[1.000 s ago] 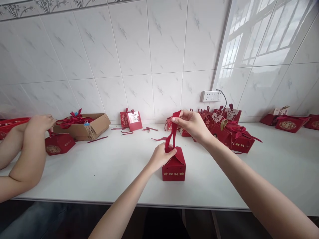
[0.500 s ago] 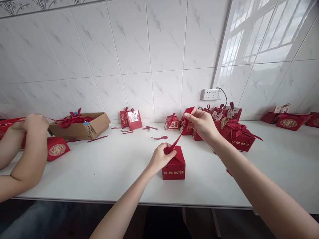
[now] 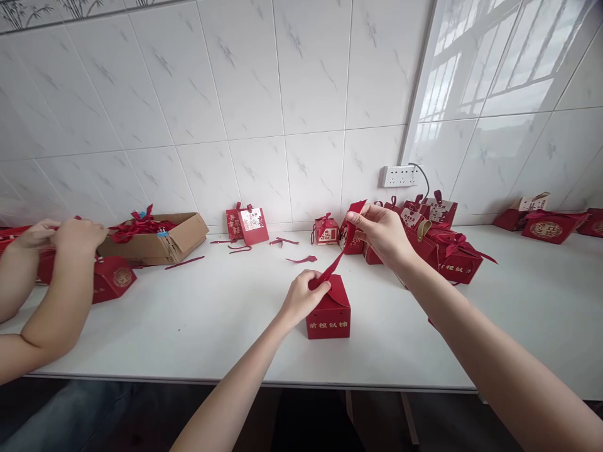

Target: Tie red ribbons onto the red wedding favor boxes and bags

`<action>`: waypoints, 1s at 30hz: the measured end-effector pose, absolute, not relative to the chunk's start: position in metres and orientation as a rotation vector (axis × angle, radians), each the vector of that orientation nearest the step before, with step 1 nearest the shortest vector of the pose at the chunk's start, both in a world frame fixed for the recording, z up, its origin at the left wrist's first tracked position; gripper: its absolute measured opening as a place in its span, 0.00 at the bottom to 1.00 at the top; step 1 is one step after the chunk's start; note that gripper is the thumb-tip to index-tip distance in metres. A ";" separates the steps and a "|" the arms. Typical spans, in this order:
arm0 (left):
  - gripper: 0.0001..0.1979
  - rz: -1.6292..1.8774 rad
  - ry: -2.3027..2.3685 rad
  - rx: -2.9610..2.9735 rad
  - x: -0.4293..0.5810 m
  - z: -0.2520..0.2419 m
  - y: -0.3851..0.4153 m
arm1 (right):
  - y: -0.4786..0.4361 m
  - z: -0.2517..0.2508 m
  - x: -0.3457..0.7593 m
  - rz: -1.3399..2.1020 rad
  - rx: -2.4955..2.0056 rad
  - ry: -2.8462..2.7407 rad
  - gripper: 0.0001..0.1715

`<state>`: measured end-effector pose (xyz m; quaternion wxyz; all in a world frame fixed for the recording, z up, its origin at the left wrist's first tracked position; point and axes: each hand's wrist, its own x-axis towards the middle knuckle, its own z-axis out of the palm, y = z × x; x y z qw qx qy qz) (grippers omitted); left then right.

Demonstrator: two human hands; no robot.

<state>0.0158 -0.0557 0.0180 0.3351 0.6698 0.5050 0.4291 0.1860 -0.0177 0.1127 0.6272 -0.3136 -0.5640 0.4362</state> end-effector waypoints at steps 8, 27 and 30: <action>0.08 1.135 1.329 1.754 0.016 0.017 -0.054 | -0.019 0.114 0.184 0.946 -0.695 -1.339 0.23; 0.09 1.133 1.402 1.800 0.016 0.017 -0.054 | -0.017 0.112 0.187 0.835 -0.648 -1.306 0.21; 0.06 1.146 1.432 1.791 0.016 0.018 -0.055 | -0.019 0.113 0.187 0.830 -0.640 -1.318 0.21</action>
